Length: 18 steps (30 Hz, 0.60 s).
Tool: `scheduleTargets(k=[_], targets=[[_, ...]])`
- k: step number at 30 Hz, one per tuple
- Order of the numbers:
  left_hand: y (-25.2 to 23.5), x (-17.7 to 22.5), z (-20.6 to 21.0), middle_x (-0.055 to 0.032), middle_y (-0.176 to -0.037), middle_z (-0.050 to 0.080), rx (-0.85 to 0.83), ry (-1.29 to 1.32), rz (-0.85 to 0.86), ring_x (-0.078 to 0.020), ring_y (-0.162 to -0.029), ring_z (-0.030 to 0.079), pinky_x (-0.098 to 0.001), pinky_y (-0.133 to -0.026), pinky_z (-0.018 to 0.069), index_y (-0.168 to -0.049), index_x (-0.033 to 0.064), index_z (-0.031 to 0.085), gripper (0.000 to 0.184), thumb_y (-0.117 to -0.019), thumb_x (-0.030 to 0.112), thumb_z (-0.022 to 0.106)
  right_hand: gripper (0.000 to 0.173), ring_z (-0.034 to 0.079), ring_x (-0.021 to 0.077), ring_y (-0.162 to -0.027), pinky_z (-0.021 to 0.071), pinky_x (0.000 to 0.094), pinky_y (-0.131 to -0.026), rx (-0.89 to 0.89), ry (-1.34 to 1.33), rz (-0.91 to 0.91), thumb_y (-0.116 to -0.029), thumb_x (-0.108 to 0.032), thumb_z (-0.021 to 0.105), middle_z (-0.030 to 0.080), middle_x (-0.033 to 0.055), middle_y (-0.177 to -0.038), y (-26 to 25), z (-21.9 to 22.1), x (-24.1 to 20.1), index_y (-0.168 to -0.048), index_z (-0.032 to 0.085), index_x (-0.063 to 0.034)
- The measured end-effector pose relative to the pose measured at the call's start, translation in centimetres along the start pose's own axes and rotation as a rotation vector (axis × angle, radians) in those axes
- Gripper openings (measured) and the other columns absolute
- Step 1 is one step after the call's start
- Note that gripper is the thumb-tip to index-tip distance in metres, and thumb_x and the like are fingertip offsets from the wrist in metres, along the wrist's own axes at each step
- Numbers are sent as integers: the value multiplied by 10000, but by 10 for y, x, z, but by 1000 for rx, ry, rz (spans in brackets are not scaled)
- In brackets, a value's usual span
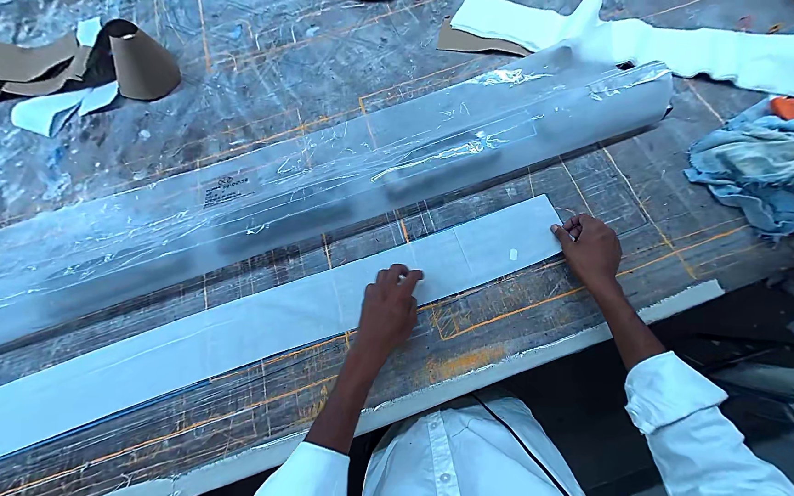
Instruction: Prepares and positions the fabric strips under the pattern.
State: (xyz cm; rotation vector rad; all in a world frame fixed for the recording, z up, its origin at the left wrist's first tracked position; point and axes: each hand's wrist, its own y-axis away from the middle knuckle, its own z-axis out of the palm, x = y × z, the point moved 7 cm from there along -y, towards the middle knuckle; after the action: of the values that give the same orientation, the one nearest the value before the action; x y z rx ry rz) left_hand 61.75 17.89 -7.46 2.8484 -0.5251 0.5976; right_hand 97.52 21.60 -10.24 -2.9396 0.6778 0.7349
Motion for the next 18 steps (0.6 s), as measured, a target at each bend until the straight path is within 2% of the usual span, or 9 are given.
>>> scheduleTargets(k=[5, 8, 11, 15, 18], targets=[[-49, 61, 31, -148, -1313, 615, -100, -12, 160, -395, -1203, 575, -578, -854, 492, -1321, 165, 666, 402, -936, 53, 629, 340, 650, 394, -867, 467, 613, -751, -1, -9, 13, -997, -341, 676, 670, 197, -898, -3, 3, 4, -1056, 679, -6], [-76, 67, 43, -125, -1360, 572, -103, -99, 30, -384, -1236, 535, -556, -824, 476, -1385, 205, 618, 454, -960, 56, 558, 332, 655, 393, -860, 469, 617, -747, 15, -18, -2, -999, -342, 670, 678, 188, -886, -3, 2, 6, -1061, 690, -16], [-93, 65, 35, -174, -1375, 538, -76, -108, -153, -418, -1250, 524, -573, -824, 503, -1395, 141, 593, 436, -977, 36, 529, 333, 659, 373, -846, 465, 605, -734, 73, -24, -11, -995, -361, 670, 683, 171, -891, -2, 4, 11, -1058, 694, -35], [-97, 87, 44, -172, -1337, 564, -70, -114, -33, -405, -1231, 546, -563, -795, 501, -1357, 124, 613, 426, -949, 21, 549, 330, 660, 362, -845, 465, 592, -728, 117, -41, -27, -997, -355, 663, 681, 167, -902, 1, 5, 11, -1057, 695, -32], [-105, 94, 50, -181, -1298, 571, -71, -135, -36, -411, -1213, 550, -556, -798, 499, -1330, 114, 616, 395, -956, 19, 534, 333, 666, 347, -830, 477, 576, -717, 132, -38, -25, -1001, -369, 653, 684, 152, -895, 2, 6, 13, -1055, 693, -43]])
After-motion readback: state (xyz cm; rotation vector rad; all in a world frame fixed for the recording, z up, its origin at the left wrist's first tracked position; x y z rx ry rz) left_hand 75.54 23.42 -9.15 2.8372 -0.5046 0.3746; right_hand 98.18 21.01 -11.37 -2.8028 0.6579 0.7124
